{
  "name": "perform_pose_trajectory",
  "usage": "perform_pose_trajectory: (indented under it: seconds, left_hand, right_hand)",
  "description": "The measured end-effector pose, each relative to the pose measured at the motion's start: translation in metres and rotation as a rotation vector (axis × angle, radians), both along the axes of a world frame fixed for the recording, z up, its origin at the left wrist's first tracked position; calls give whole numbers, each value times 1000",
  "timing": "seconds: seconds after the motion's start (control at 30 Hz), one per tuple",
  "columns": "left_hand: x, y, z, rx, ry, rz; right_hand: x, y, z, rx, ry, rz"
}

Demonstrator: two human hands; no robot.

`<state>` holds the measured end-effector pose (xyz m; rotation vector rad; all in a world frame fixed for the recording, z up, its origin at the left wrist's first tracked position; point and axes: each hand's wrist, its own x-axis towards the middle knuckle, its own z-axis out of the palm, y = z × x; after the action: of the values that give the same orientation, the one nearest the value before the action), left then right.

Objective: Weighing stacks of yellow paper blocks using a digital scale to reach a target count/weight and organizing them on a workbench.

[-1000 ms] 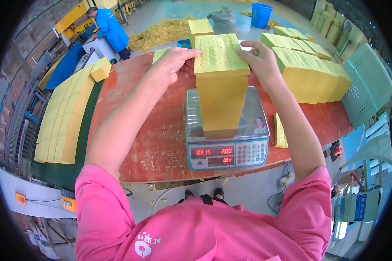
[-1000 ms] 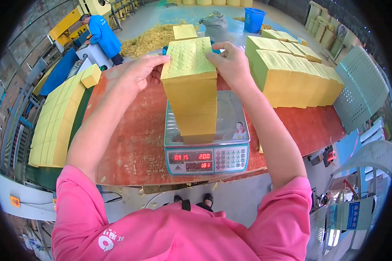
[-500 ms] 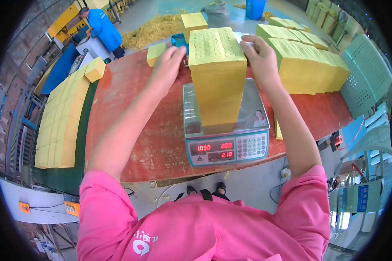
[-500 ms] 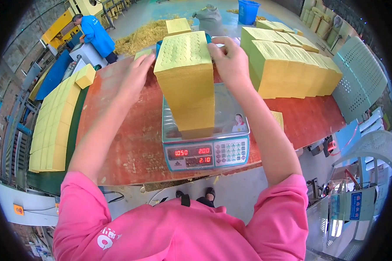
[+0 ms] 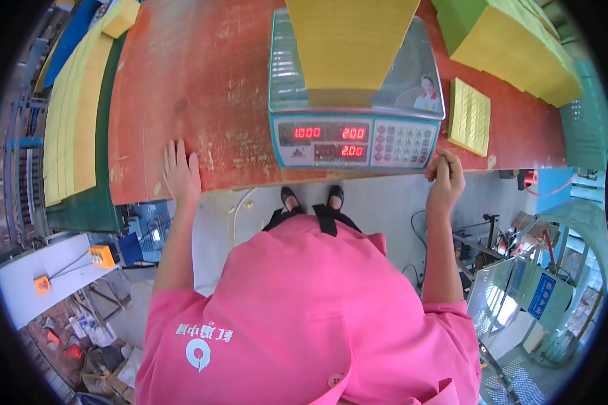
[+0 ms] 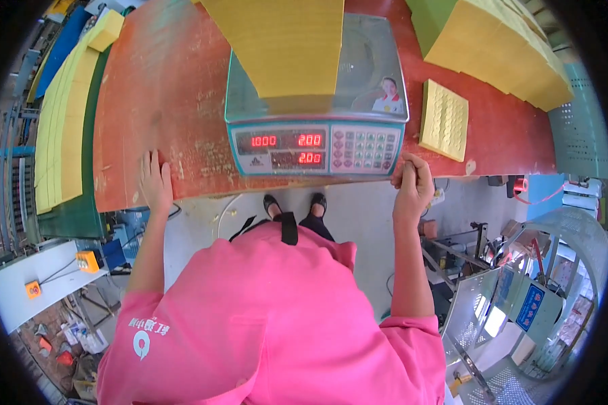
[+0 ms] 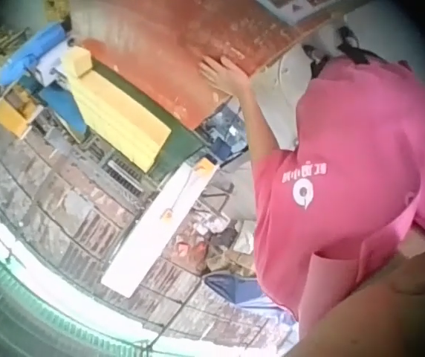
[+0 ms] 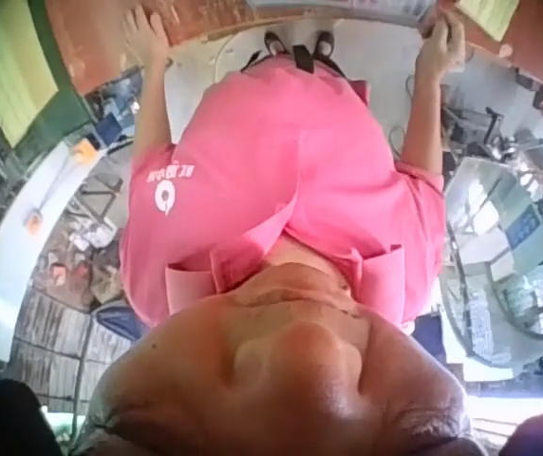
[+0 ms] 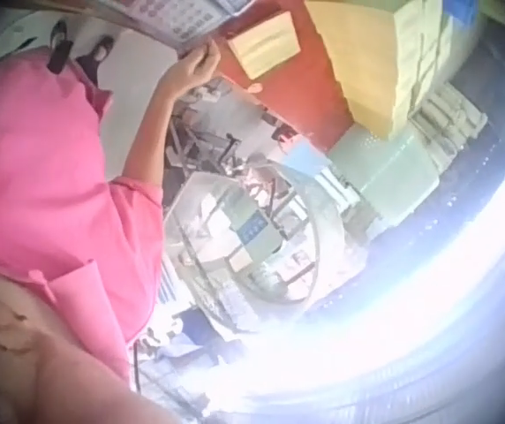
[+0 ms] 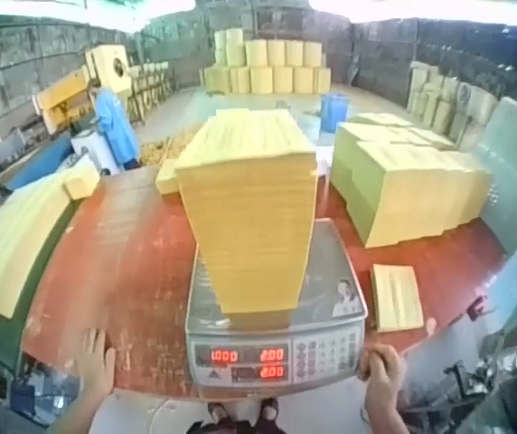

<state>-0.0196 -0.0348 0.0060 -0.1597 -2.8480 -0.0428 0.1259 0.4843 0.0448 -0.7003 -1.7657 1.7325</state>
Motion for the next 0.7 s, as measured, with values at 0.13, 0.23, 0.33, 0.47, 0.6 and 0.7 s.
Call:
perform_pose_trajectory:
  seconds: [0.13,0.23,0.33,0.47,0.6,0.7]
  left_hand:
    - [4,1,-2,23,-7,13]
    - [11,-3,-3,43,-24,29]
    - [13,-5,-4,55,-28,36]
    - [12,-6,-5,61,-33,39]
    - [4,-5,-6,71,-32,25]
    - [0,-4,-4,74,-36,38]
  right_hand:
    - [-7,7,-12,58,-56,58]
    - [-2,9,-14,17,-61,63]
    - [3,11,-14,-37,-53,75]
    - [4,15,-14,-88,-37,92]
    - [-2,17,-10,-120,-43,94]
    - [-5,21,-10,-139,-5,121]
